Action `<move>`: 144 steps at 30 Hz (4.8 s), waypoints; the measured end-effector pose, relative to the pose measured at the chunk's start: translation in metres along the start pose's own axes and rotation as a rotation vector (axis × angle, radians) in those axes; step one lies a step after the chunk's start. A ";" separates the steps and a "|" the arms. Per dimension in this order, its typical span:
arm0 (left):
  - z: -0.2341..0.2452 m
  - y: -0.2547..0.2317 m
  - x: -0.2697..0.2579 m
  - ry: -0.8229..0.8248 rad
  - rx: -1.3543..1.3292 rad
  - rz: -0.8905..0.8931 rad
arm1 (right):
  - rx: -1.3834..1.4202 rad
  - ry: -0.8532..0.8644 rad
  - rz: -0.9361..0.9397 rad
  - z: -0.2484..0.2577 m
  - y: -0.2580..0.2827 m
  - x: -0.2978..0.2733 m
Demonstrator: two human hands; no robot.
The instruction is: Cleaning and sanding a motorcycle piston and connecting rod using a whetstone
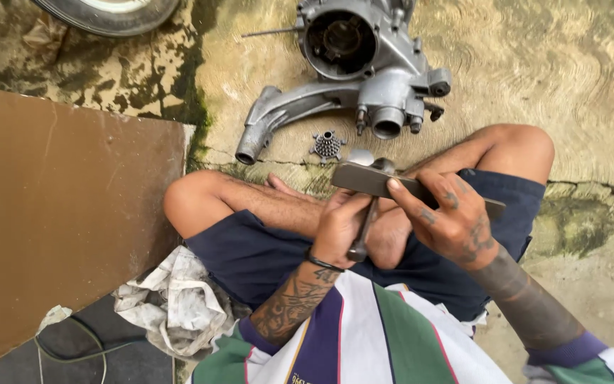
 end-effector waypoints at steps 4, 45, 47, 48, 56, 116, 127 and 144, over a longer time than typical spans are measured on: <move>0.005 -0.016 0.000 -0.014 0.088 0.015 | 0.058 0.008 -0.023 -0.001 -0.005 -0.009; -0.032 -0.039 0.003 0.084 0.023 -0.040 | 0.118 -0.056 -0.110 -0.003 -0.022 -0.023; -0.013 -0.022 0.004 0.051 0.047 -0.021 | 0.102 -0.059 -0.127 -0.009 -0.019 -0.032; -0.002 -0.011 0.006 0.016 0.068 -0.005 | 0.086 -0.060 -0.139 -0.012 -0.021 -0.036; -0.031 -0.027 0.006 0.060 0.009 -0.070 | 0.026 -0.107 -0.101 -0.003 -0.019 -0.023; -0.075 -0.116 -0.030 0.584 0.934 -0.583 | 0.415 0.089 -0.217 -0.001 -0.040 -0.034; -0.095 -0.120 -0.040 0.723 1.126 -0.825 | 0.511 0.102 -0.208 -0.004 -0.040 -0.033; -0.118 -0.125 -0.076 0.915 1.730 -1.192 | 0.420 0.144 -0.253 0.007 -0.058 -0.043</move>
Point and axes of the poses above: each hand's wrist, its own x-axis towards the middle knuckle, its own z-axis out of the back of the hand, y = z × x, the point moved 10 cm from there along x, towards the middle knuckle, and after that the axes turned 6 degrees about -z, right-handed, at the moved point
